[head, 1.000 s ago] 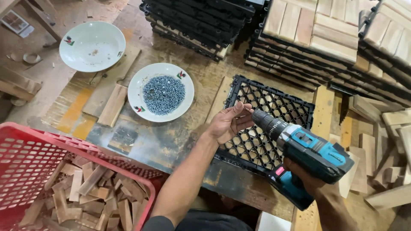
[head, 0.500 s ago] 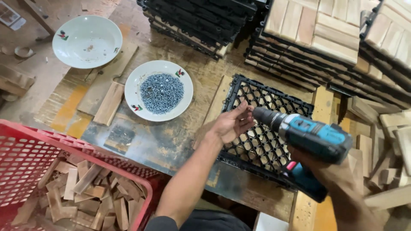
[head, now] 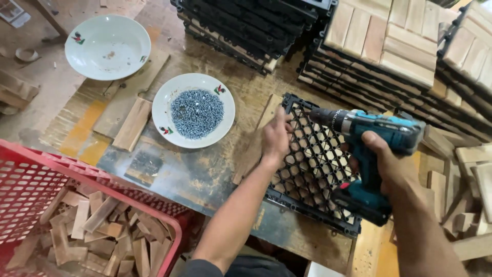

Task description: Assembling wooden floor tiles by fastening wooden slats onto a plastic grid base using a power drill and screws.

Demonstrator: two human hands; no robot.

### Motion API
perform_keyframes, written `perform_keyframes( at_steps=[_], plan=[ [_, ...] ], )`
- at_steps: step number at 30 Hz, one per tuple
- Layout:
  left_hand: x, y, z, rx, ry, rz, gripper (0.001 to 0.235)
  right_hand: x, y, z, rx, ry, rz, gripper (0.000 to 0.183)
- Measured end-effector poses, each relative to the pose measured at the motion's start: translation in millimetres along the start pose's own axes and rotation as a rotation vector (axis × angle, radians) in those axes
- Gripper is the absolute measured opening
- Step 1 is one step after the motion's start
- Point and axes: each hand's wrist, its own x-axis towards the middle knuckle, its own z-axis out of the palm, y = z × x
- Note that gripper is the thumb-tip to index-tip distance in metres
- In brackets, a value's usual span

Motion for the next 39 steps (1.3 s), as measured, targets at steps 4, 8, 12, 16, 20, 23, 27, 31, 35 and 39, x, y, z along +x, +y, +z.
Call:
perform_keyframes(
  at_steps=[4, 8, 12, 16, 20, 23, 27, 31, 35, 39],
  plan=[
    [51.3, -41.0, 12.9, 0.572, 0.167, 0.537, 0.076, 15.5, -31.2, 7.4, -0.283, 0.040, 0.134, 0.038],
    [64.6, -35.2, 13.5, 1.016, -0.082, 0.437, 0.124, 33.9, -45.3, 15.8, -0.334, 0.002, 0.063, 0.031],
    [49.4, -24.5, 6.7, 0.987, -0.140, 0.350, 0.118, 42.7, -54.5, 28.2, -0.363, 0.003, 0.106, 0.023],
    [57.4, -34.5, 8.9, 1.009, -0.117, 0.395, 0.117, 49.8, -54.5, 35.1, -0.387, -0.012, 0.092, 0.027],
    [57.1, -28.0, 7.0, 0.998, -0.128, 0.387, 0.116, 51.0, -60.8, 44.0, -0.493, -0.021, 0.104, 0.028],
    [56.5, -26.8, 5.8, 0.999, -0.141, 0.372, 0.115, 51.7, -63.0, 47.9, -0.560, -0.033, 0.122, 0.028],
    [55.1, -24.7, 8.1, 1.019, -0.138, 0.357, 0.112, 54.5, -74.5, 50.3, -0.624, -0.125, 0.060, 0.041],
    [64.5, -36.1, 12.1, 1.030, -0.117, 0.387, 0.114, 69.2, -87.9, 57.0, -0.832, -0.194, 0.032, 0.029],
    [60.5, -29.4, 13.4, 1.115, -0.153, 0.334, 0.114, 74.9, -99.7, 65.4, -0.857, -0.332, -0.115, 0.057],
    [54.8, -21.0, 9.5, 1.053, -0.139, 0.359, 0.112, 85.7, -104.0, 68.1, -0.874, -0.293, -0.084, 0.027]
  ],
)
